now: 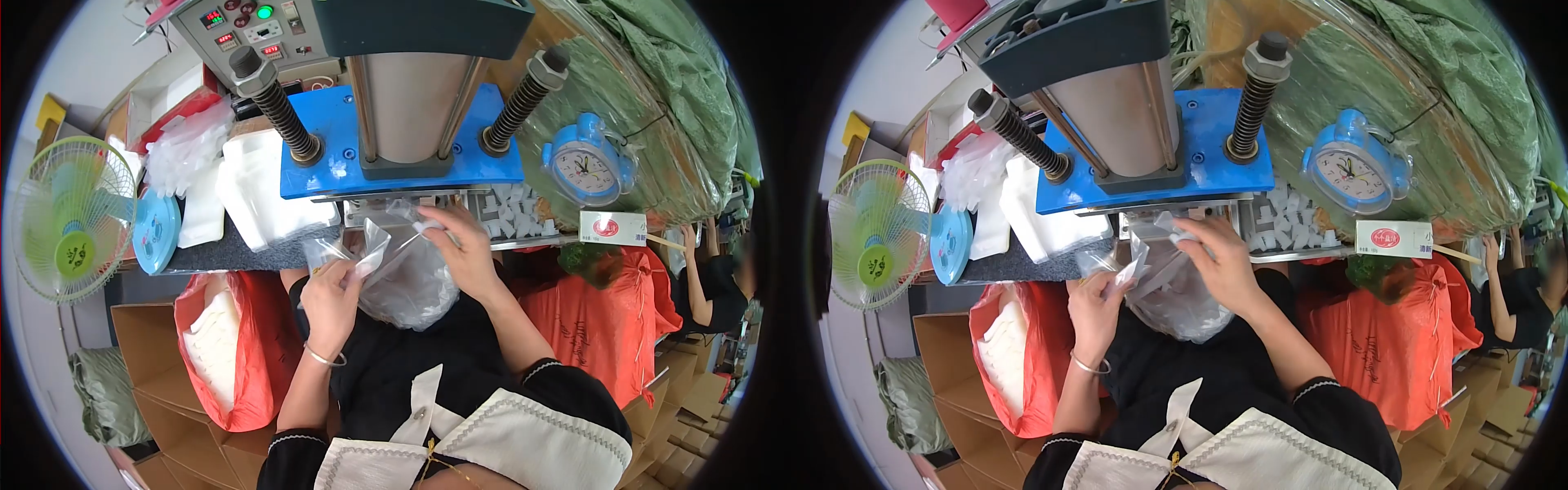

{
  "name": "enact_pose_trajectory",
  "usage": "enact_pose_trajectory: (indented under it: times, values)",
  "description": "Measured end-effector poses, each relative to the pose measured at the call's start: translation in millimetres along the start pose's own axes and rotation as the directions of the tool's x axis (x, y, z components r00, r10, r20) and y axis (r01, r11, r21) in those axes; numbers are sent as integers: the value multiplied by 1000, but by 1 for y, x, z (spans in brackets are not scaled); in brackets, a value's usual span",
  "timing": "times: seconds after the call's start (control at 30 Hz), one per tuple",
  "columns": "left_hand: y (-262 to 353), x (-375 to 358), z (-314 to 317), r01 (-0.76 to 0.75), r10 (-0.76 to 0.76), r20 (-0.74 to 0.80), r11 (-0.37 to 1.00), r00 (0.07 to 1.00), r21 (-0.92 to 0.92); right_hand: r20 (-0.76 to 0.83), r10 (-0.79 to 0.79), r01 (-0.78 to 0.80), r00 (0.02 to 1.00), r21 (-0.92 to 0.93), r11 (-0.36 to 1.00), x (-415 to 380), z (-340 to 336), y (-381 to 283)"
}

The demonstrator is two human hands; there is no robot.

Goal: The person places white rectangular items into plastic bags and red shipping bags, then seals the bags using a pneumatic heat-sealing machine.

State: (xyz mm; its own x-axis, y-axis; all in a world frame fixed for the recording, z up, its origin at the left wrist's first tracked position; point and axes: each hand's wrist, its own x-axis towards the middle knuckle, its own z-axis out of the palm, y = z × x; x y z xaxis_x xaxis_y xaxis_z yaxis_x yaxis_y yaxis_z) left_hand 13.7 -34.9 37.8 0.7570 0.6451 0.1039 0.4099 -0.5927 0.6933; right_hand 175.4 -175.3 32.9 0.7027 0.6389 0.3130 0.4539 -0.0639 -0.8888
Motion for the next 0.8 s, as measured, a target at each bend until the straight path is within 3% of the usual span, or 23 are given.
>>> enact_pose_trajectory:
  times: [0.03,0.07,0.1,0.13,0.2,0.27,0.3,0.37,0.4,0.47,0.53,0.6,0.63,0.67,0.73,0.77,0.8]
  values:
    - [-6,1,6,-49,49,-9,999,999,-4,94,-193,208,977,-181,961,8,0,-6]
    - [-18,1,15,-52,52,-5,999,999,-8,92,-191,205,977,-186,961,11,1,-6]
    - [-34,1,26,136,-116,93,960,989,-247,145,-137,161,980,-173,972,13,2,-6]
    - [-47,-1,37,331,-255,222,831,941,-447,204,-85,119,975,-160,980,14,3,-7]
    - [-55,-5,46,318,-237,221,805,946,-500,173,-127,154,977,-149,977,15,9,4]
    - [-45,-11,54,443,-306,321,663,896,-604,200,-172,221,965,-256,941,11,14,13]
    - [-43,-10,57,449,-297,343,684,891,-574,201,-168,217,965,-256,942,8,18,17]
    - [-37,-7,65,437,-246,374,666,894,-605,254,12,32,967,-168,985,4,26,24]
    - [-35,-6,69,423,-192,400,646,896,-636,256,8,36,967,-169,985,3,29,27]
    - [-37,-3,75,389,-179,380,699,907,-600,175,354,-338,919,-119,934,-1,31,30]
    - [-38,1,76,420,-150,455,698,878,-580,137,346,-340,928,-66,938,-2,27,33]
    - [-37,13,78,463,-167,478,645,862,-608,-76,60,-77,995,-254,964,-4,16,46]
    - [-38,23,80,462,-193,447,619,874,-636,-202,-33,-31,979,-304,952,-4,10,45]
    - [-40,33,81,458,-221,413,592,884,-664,-199,-35,-28,979,-304,952,-2,0,48]
    - [-43,50,86,454,-214,415,602,884,-656,-254,-53,-116,966,-604,789,6,-24,55]
    - [-40,55,87,451,-216,410,599,886,-661,-257,-60,-113,965,-607,787,5,-32,57]
    - [-37,59,89,446,-213,404,597,889,-667,-176,31,-153,984,-736,660,5,-40,62]
